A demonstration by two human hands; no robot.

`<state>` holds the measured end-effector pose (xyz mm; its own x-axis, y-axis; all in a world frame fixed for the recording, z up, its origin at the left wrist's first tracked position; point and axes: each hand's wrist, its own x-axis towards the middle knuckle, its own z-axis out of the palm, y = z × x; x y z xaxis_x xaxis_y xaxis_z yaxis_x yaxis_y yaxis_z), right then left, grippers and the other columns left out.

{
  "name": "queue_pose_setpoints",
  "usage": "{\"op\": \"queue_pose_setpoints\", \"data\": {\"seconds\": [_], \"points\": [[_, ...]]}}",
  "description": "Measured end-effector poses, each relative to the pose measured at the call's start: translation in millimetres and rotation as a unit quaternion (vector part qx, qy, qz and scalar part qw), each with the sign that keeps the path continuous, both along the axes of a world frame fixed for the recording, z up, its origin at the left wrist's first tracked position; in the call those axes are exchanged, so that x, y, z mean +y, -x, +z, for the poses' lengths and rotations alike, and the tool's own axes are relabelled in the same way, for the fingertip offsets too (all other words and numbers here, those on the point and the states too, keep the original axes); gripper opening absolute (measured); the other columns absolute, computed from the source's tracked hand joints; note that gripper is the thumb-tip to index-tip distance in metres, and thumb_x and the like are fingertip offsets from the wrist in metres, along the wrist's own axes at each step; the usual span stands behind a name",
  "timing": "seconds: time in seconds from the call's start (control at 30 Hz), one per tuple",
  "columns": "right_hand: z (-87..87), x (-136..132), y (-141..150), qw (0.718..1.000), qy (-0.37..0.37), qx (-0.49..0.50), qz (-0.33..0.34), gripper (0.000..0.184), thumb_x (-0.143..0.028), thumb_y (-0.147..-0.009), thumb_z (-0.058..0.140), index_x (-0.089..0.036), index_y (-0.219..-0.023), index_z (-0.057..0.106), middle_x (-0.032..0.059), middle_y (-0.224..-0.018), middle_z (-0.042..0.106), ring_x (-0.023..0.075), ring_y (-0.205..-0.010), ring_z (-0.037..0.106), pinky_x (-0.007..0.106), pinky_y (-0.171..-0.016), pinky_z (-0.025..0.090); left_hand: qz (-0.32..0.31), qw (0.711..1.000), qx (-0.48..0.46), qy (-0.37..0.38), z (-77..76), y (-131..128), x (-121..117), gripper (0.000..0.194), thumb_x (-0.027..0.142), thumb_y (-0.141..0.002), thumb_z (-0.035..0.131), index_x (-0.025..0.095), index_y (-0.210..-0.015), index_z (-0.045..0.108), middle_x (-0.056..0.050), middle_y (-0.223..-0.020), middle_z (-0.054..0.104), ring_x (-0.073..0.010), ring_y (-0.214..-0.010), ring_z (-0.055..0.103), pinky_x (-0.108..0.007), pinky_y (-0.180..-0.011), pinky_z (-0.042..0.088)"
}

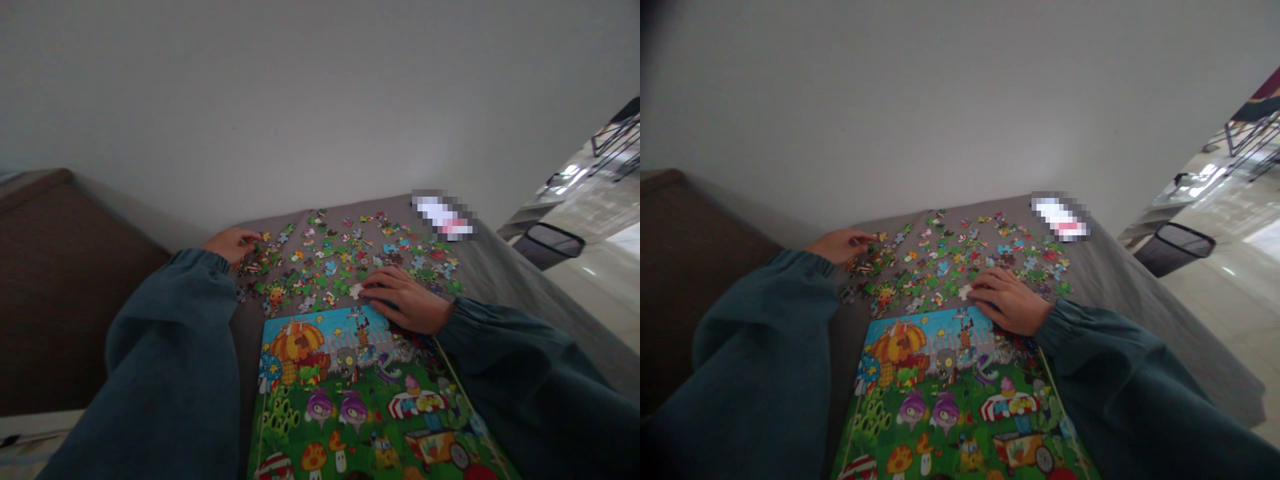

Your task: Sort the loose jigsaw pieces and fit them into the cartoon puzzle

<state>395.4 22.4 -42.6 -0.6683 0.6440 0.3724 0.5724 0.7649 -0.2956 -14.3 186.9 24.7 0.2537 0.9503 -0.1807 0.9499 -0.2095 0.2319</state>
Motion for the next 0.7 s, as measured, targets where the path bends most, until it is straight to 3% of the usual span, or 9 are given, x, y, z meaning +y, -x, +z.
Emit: {"op": "queue_pose_setpoints", "data": {"seconds": [0.2,0.43,0.57,0.7], "points": [[0.5,0.8,-0.7,1.000,-0.002,-0.008,0.006,0.030,-0.028,-0.107,0.050,-0.020,-0.125,0.072,0.0117,-0.125,0.071,0.0281,-0.123,0.057,0.054,-0.106,0.052,-0.004,1.000,-0.003,0.006,1.6,-3.6,8.6,0.062,0.057,-0.076,0.058,0.021,-0.123,0.075,-0.008,-0.115,0.078,-0.0264,-0.097,0.070,-0.036,-0.091,0.055],[1.2,0.9,-1.7,1.000,0.002,-0.007,0.004,0.029,-0.028,-0.107,0.051,-0.022,-0.126,0.072,0.0107,-0.126,0.071,0.0282,-0.124,0.056,0.053,-0.105,0.051,-0.033,0.996,0.010,0.078,-1.6,-7.3,-0.2,0.053,0.065,-0.062,0.072,0.025,-0.096,0.078,-0.002,-0.089,0.078,-0.0233,-0.087,0.071,-0.031,-0.081,0.055],[2.2,2.5,-3.0,1.000,0.001,-0.008,0.008,0.030,-0.028,-0.107,0.051,-0.020,-0.125,0.073,0.0127,-0.125,0.070,0.0285,-0.123,0.056,0.053,-0.105,0.049,-0.050,0.995,0.015,0.084,-5.2,-16.9,-6.7,0.062,0.072,-0.057,0.075,0.020,-0.090,0.073,-0.002,-0.087,0.076,-0.0218,-0.092,0.067,-0.030,-0.084,0.054],[2.1,7.9,-6.3,1.000,0.020,-0.013,0.016,0.030,-0.030,-0.107,0.051,-0.021,-0.124,0.073,0.0127,-0.127,0.069,0.0280,-0.122,0.054,0.052,-0.105,0.047,-0.046,0.996,0.006,0.079,2.8,-11.0,-0.8,0.081,0.090,-0.053,0.063,0.020,-0.092,0.068,0.001,-0.086,0.075,-0.0183,-0.088,0.064,-0.031,-0.086,0.054]]}}
